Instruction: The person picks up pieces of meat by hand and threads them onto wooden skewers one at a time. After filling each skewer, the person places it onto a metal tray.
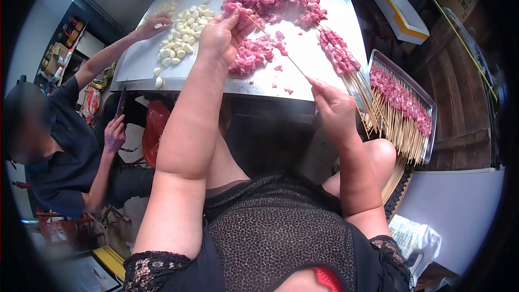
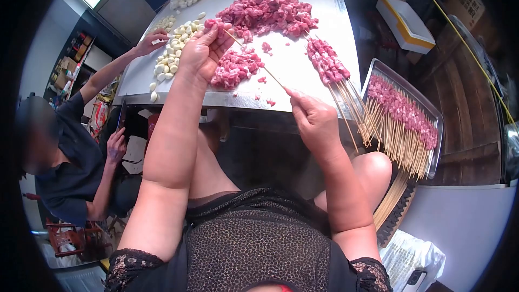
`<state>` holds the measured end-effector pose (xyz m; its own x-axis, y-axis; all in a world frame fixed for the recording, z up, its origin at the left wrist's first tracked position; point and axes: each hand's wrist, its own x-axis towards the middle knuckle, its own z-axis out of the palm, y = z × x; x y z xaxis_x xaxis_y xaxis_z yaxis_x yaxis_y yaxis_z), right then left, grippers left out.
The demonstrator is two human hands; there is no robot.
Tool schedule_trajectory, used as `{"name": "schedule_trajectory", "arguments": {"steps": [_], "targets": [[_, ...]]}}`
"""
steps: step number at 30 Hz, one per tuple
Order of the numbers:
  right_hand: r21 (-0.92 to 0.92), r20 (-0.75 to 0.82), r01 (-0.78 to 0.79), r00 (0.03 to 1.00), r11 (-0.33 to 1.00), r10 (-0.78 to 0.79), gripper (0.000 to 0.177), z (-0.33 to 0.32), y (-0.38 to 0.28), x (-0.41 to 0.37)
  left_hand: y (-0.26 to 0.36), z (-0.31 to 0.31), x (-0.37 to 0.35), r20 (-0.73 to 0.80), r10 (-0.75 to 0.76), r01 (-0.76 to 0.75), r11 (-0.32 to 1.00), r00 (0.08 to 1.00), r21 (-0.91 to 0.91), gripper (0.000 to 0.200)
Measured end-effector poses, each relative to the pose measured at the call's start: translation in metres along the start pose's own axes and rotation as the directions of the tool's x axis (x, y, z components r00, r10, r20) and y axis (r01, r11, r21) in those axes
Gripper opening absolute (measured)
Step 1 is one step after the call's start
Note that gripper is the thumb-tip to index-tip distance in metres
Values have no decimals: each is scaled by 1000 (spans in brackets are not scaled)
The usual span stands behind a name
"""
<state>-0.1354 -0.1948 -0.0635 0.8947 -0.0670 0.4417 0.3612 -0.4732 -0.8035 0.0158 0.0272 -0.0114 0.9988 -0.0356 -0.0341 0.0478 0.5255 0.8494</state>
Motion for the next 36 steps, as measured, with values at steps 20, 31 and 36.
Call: {"name": "schedule_trajectory", "arguments": {"steps": [20,31,36], "targets": [[-47,74,-17,997,999,20,24,1,0,0,2,5,-3,-52,53,-57,996,997,-72,18],[-9,38,11,999,1000,-11,25,10,1,-1,3,7,-4,-57,51,-58,990,997,-128,19],[8,38,28,999,1000,-28,25,6,2,0,5,8,-7,-37,42,-46,992,998,-116,19]]}}
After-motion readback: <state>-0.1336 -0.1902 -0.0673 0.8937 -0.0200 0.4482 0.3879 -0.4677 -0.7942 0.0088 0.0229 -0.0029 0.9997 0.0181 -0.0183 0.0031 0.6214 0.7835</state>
